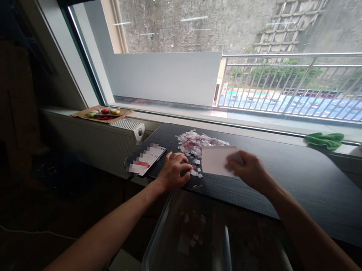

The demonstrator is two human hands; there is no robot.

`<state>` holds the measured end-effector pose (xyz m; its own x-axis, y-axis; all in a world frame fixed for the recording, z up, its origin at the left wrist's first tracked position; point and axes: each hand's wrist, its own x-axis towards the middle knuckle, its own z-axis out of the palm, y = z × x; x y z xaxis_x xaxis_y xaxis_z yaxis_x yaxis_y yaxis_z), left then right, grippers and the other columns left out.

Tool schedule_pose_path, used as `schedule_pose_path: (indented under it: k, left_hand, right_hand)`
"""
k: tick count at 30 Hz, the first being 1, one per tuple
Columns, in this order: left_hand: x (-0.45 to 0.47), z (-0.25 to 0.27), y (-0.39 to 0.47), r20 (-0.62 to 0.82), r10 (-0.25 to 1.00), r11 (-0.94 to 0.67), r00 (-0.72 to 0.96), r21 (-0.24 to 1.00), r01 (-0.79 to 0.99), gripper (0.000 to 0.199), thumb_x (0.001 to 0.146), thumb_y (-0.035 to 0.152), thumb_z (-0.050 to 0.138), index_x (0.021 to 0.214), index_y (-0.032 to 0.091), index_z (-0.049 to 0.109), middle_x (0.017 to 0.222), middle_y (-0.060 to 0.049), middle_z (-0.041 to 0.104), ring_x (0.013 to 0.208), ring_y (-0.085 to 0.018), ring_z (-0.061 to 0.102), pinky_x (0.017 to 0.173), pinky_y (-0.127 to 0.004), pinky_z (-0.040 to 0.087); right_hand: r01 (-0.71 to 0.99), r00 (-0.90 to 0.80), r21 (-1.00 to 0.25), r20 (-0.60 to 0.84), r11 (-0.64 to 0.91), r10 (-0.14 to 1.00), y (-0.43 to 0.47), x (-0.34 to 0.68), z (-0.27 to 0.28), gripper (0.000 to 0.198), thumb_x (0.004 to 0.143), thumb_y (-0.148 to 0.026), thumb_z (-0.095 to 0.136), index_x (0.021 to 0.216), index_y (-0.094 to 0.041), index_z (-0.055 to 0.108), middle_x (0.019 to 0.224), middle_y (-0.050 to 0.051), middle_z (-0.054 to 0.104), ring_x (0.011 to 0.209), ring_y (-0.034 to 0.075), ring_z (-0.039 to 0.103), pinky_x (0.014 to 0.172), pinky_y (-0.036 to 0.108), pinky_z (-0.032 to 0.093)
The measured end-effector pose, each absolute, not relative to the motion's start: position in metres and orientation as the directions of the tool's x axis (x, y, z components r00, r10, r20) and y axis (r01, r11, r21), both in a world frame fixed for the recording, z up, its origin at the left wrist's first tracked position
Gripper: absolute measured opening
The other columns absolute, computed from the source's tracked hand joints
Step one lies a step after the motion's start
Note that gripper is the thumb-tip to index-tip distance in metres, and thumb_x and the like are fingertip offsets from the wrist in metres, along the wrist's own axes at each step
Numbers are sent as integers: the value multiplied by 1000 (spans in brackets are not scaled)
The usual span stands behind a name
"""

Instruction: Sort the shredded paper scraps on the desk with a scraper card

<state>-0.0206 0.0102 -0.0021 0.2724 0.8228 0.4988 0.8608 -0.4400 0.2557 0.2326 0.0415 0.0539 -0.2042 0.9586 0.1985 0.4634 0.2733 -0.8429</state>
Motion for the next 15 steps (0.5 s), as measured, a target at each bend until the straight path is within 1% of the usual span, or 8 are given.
schedule_pose_path:
  k: [3, 5, 8, 10, 12, 15]
  left_hand:
    - [-21, 0, 9, 493, 823, -448, 283, 255, 857, 22, 77, 24, 57, 94, 28, 71, 107, -4, 61, 117, -25, 49, 112, -56, 21]
    - [-22, 1, 7, 500, 809, -476, 310, 246, 845, 23, 78, 26, 57, 97, 28, 71, 109, -4, 61, 118, -25, 48, 113, -54, 19]
    - [-24, 1, 5, 523, 770, -536, 364, 223, 814, 25, 79, 26, 57, 100, 28, 70, 112, -5, 60, 120, -25, 48, 114, -53, 17]
    - [-25, 1, 4, 532, 752, -563, 391, 208, 800, 22, 78, 26, 57, 96, 28, 71, 112, -4, 60, 120, -25, 47, 114, -53, 17]
    - [-26, 1, 3, 529, 746, -573, 405, 200, 795, 18, 78, 27, 58, 89, 27, 71, 112, -4, 60, 121, -26, 47, 114, -53, 17]
    - [-26, 1, 3, 535, 744, -575, 400, 207, 792, 15, 78, 26, 57, 85, 25, 71, 112, -5, 60, 120, -26, 47, 113, -54, 18]
  right_hand:
    - [533, -201, -789, 233, 305, 952, 36, 238, 57, 16, 73, -34, 64, 76, -18, 63, 69, 4, 69, 61, 19, 61, 54, 28, 46]
    - [540, -212, -783, 227, 307, 951, 34, 239, 58, 15, 73, -33, 63, 75, -18, 64, 69, 4, 69, 61, 19, 62, 54, 28, 46]
    - [534, -172, -794, 235, 291, 957, 32, 236, 57, 15, 71, -33, 65, 75, -18, 64, 68, 4, 69, 61, 18, 62, 54, 27, 46]
    - [510, -173, -807, 241, 296, 955, 32, 234, 56, 17, 71, -34, 64, 75, -18, 64, 68, 4, 69, 61, 18, 61, 53, 26, 46]
    - [491, -214, -812, 239, 316, 947, 32, 232, 54, 18, 72, -35, 61, 75, -18, 62, 68, 4, 68, 60, 17, 61, 52, 26, 45]
    - [535, -232, -777, 241, 331, 942, 31, 231, 55, 18, 73, -35, 58, 73, -17, 61, 66, 3, 66, 58, 17, 59, 51, 26, 43]
